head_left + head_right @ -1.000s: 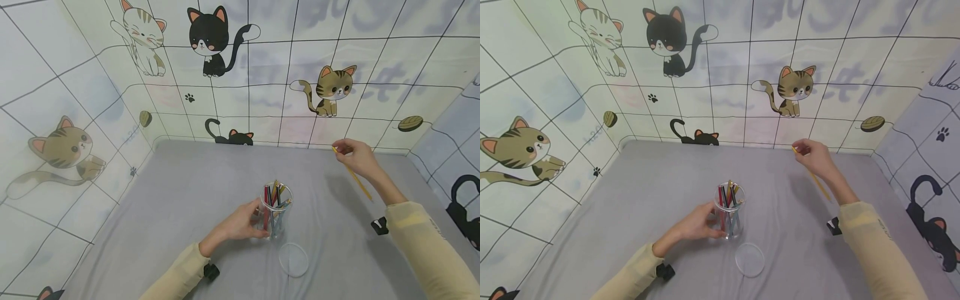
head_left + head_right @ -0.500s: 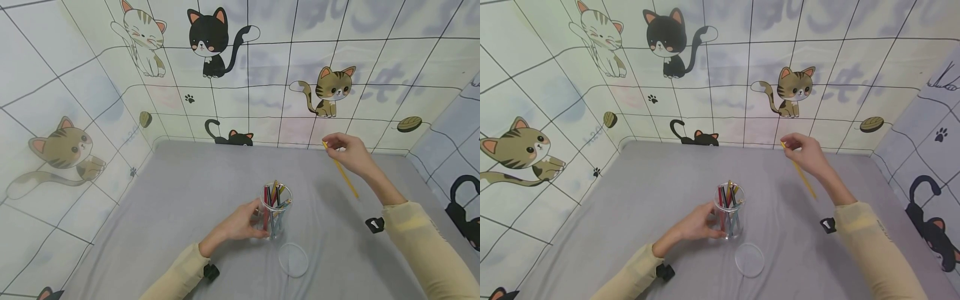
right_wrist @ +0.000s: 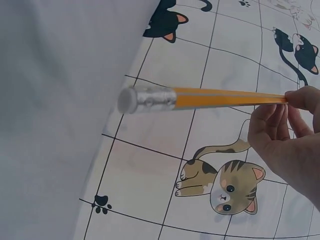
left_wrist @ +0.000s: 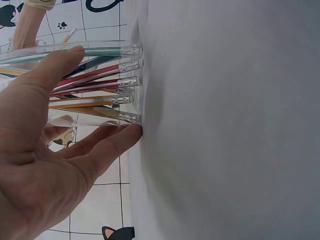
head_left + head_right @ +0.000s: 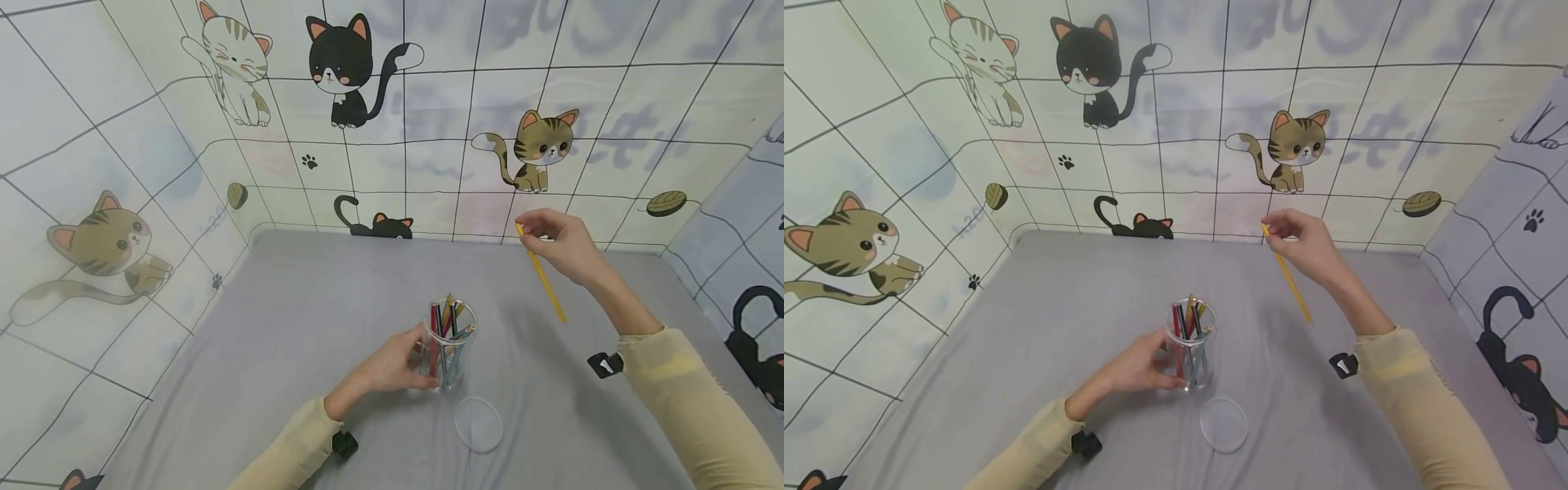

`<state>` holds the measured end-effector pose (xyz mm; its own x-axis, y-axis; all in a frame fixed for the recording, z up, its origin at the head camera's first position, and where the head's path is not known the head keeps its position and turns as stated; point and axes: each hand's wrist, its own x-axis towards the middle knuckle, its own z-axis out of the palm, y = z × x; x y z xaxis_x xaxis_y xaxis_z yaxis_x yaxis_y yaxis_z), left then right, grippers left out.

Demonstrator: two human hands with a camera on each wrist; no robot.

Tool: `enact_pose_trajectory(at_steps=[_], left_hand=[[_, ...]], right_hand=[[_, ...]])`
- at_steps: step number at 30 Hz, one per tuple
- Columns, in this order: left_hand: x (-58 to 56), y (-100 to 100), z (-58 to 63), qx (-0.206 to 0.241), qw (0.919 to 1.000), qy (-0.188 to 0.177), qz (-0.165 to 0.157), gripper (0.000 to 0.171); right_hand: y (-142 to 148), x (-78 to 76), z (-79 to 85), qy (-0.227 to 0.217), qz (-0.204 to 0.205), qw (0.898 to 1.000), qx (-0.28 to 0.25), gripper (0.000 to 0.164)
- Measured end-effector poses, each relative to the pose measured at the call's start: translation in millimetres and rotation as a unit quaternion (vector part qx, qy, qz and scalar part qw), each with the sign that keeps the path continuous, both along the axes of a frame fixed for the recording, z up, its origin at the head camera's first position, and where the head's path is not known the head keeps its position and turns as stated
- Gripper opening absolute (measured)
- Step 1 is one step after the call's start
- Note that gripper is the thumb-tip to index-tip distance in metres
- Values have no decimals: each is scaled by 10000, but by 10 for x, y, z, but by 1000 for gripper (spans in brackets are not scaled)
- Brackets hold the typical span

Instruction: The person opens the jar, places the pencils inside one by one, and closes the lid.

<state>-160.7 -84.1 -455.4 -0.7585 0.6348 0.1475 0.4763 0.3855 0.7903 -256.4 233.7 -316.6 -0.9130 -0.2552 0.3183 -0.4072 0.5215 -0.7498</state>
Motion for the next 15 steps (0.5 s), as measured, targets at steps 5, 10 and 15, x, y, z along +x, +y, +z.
enact_pose_trajectory(at_steps=[5,10,15], left_hand=[[0,0,-4,35,10000,3,-10,53],[-3,-2,-21,1,9999,109,-5,52],[1,-2,-18,8,10000,89,-5,53]], right_hand=[[-21,-1,20,-22,29,9999,-116,30],[-41,4,30,-55,70,9998,-164,30],[-91,35,64,-18,198,9992,-333,29]])
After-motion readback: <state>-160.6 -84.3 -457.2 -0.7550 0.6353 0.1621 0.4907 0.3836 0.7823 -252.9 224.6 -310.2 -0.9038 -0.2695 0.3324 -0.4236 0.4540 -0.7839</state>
